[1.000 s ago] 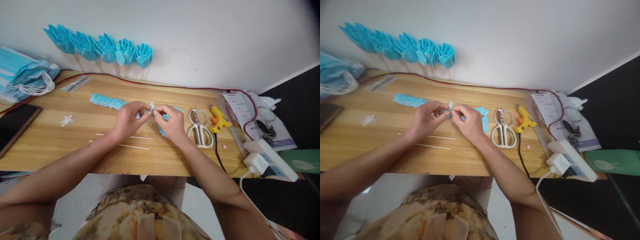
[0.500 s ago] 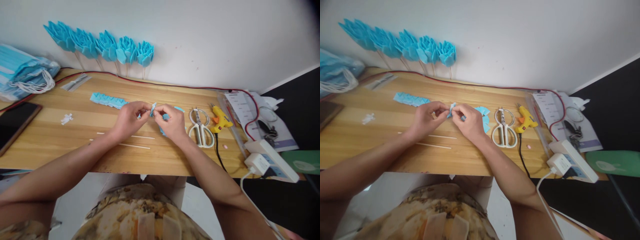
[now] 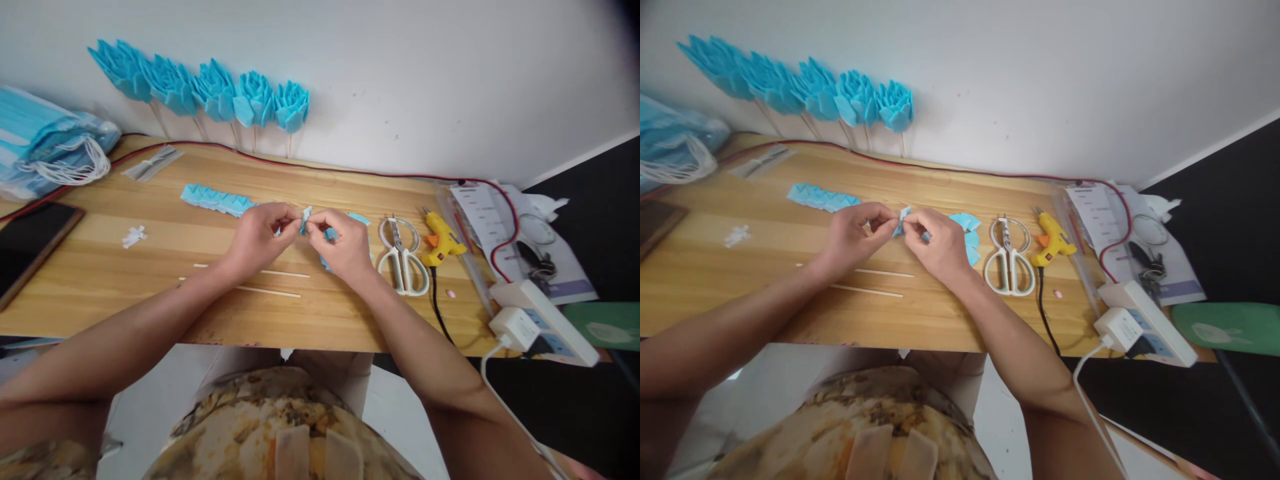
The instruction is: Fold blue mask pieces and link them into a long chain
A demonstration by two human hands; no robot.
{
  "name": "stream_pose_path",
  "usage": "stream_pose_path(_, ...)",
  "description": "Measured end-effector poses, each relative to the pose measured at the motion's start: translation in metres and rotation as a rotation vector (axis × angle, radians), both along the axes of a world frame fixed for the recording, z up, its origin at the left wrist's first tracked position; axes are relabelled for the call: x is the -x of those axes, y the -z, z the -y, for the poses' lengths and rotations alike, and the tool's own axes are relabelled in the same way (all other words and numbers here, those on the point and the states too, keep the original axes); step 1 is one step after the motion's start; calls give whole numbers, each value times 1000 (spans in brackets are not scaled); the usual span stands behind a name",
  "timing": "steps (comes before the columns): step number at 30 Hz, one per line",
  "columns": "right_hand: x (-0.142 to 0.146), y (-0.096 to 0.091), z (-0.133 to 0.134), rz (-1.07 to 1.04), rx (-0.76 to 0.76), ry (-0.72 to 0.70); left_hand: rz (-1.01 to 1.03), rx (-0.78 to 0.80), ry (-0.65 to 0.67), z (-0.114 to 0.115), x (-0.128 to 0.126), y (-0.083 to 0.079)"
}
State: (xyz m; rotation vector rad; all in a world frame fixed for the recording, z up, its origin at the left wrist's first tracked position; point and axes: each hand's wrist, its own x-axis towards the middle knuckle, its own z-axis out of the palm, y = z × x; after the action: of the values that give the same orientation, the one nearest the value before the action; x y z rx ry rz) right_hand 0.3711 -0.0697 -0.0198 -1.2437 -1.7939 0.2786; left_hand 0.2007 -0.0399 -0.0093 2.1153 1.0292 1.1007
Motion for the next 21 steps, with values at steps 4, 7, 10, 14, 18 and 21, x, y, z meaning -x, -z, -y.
stream_pose_path(4,0,0,0,2,-4,-10,14,24,-13,0,0,0)
stream_pose_path(7,0,-1,0,6,-6,-10,23,38,-4,-1,0,1)
stream_pose_path(10,0,-1,0,-9,-26,-16,30,59,14,-1,0,1)
stream_pose_path(14,0,0,0,-5,-21,-14,44,65,13,-2,0,2)
stream_pose_path(18,-1,1,0,6,-21,-8,51,60,2,-3,0,3)
stream_pose_path(21,-2,1,0,11,-44,-7,59,63,-10,-3,0,5)
